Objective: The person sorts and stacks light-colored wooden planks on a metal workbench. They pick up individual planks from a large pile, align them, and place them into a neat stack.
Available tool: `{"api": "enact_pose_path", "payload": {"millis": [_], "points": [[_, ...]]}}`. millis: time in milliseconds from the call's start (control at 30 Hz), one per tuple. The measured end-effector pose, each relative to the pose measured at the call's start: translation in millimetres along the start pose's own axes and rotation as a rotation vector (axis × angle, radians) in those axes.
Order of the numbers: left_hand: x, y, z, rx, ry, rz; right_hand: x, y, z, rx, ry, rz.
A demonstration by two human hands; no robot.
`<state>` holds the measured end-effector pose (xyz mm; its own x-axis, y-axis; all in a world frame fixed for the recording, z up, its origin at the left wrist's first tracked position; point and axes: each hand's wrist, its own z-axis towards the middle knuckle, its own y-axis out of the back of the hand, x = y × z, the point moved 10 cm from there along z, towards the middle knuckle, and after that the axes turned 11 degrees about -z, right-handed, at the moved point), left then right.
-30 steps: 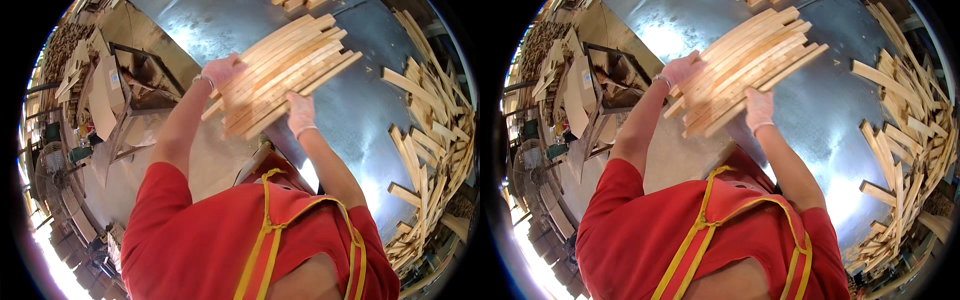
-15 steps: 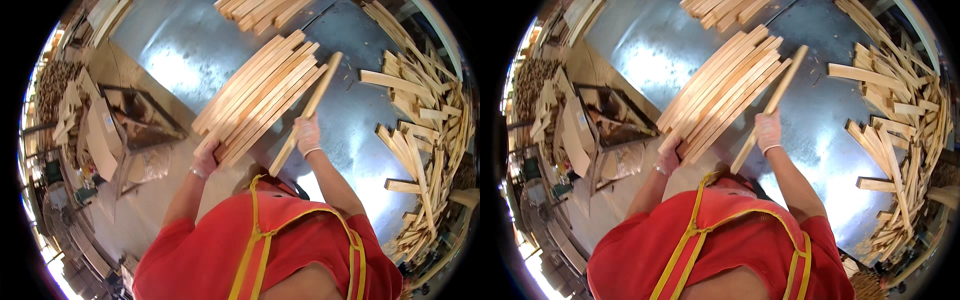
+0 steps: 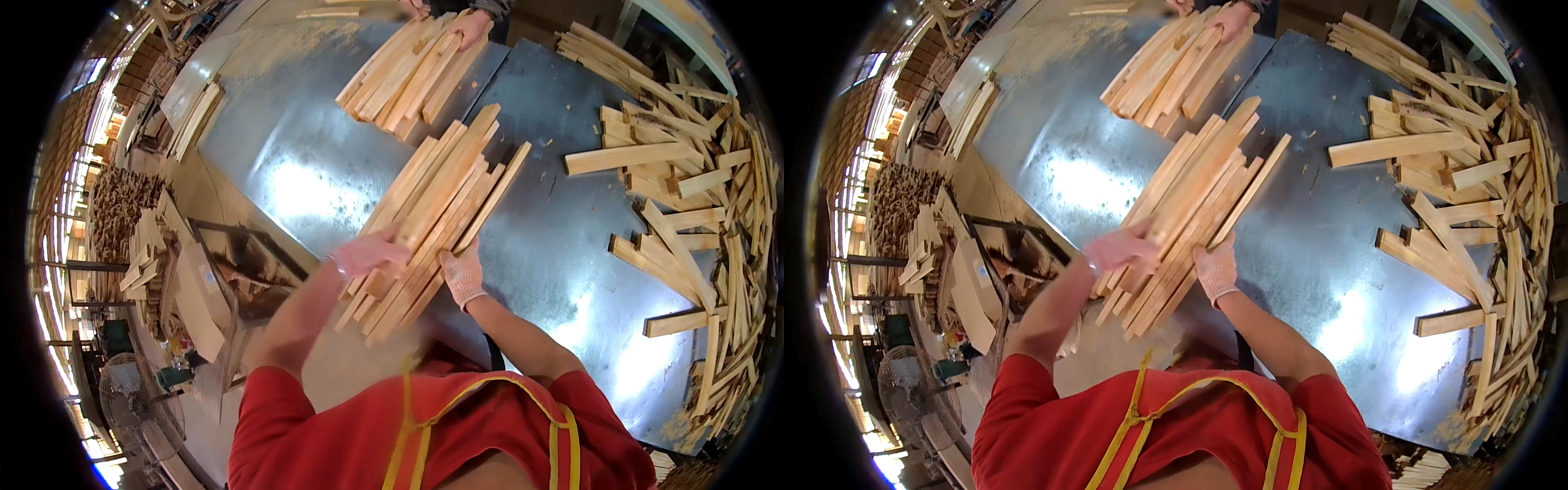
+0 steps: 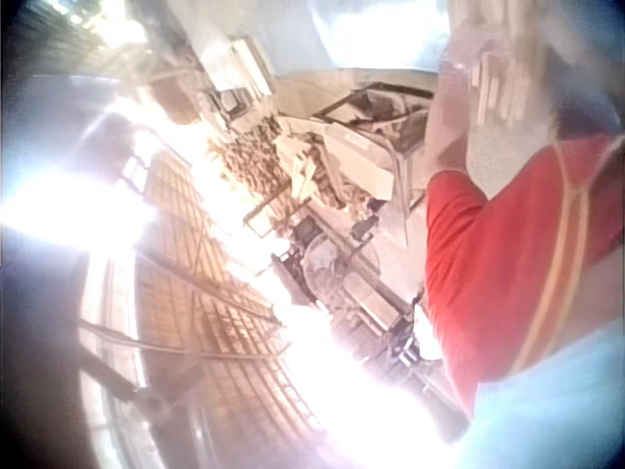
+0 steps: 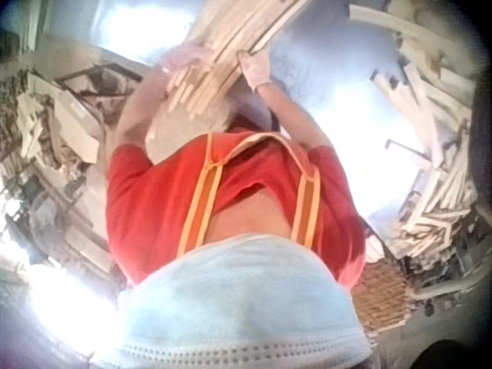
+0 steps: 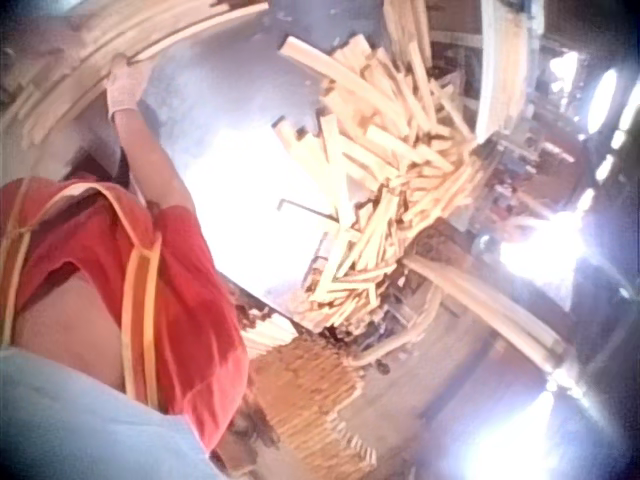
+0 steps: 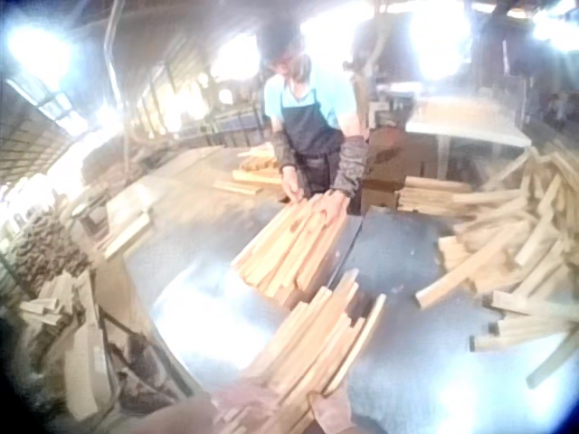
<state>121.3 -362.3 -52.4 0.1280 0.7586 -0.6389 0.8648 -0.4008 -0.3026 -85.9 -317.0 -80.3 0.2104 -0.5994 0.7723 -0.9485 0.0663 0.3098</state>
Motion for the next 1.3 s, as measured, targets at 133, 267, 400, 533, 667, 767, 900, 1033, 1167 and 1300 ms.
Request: {"api": "enact_pose_path", "payload": {"millis": [133, 267, 400, 533, 667, 767, 900, 1033, 1167, 1300], "points": [[-22.1, -25.0, 20.6, -0.107, -0.267, 0.256, -2.2, 4.6, 10.3, -0.166, 0.075, -0.130], [-9.8, -21.1, -43.5, 0.076, -0.374, -0.081, 12.5, -4.9, 4.4, -0.101, -0.044, -0.184], [17.1, 17.0, -72.1, -0.044, -0.436, 0.049, 13.3, -27.7, 22.3, -0.118, 0.063, -0.245], [25.0, 51.5, -75.6, -0.255, -0.389, 0.423, 44.3, 11.8, -16.8, -0.228, 0.191, 0.117], [80.0, 85.1, -55.3, 0.020, -0.198, -0.460, 68.1, 21.5, -63.5, -0.307, 0.158, 0.039], [88.5, 109.3, -36.2, 0.053, -0.215, -0.245, 55.2, -1.6, -61.2, -0.322, 0.244, -0.047], [69.1, 126.7, -66.6, -0.296, -0.115, 0.768, 37.8, -34.4, -48.6, -0.195, 0.101, -0.251], [26.2, 71.6, -101.9, -0.394, -0.172, 0.876, 52.4, -49.1, -57.8, -0.152, 0.096, -0.347], [19.9, 42.0, -83.4, -0.602, -0.397, 1.156, 77.5, -72.6, -71.5, -0.075, 0.336, -0.555], [29.5, 41.5, -71.9, -0.636, -0.172, 1.278, 58.0, -62.5, -56.8, 0.047, 0.433, -0.541]]}}
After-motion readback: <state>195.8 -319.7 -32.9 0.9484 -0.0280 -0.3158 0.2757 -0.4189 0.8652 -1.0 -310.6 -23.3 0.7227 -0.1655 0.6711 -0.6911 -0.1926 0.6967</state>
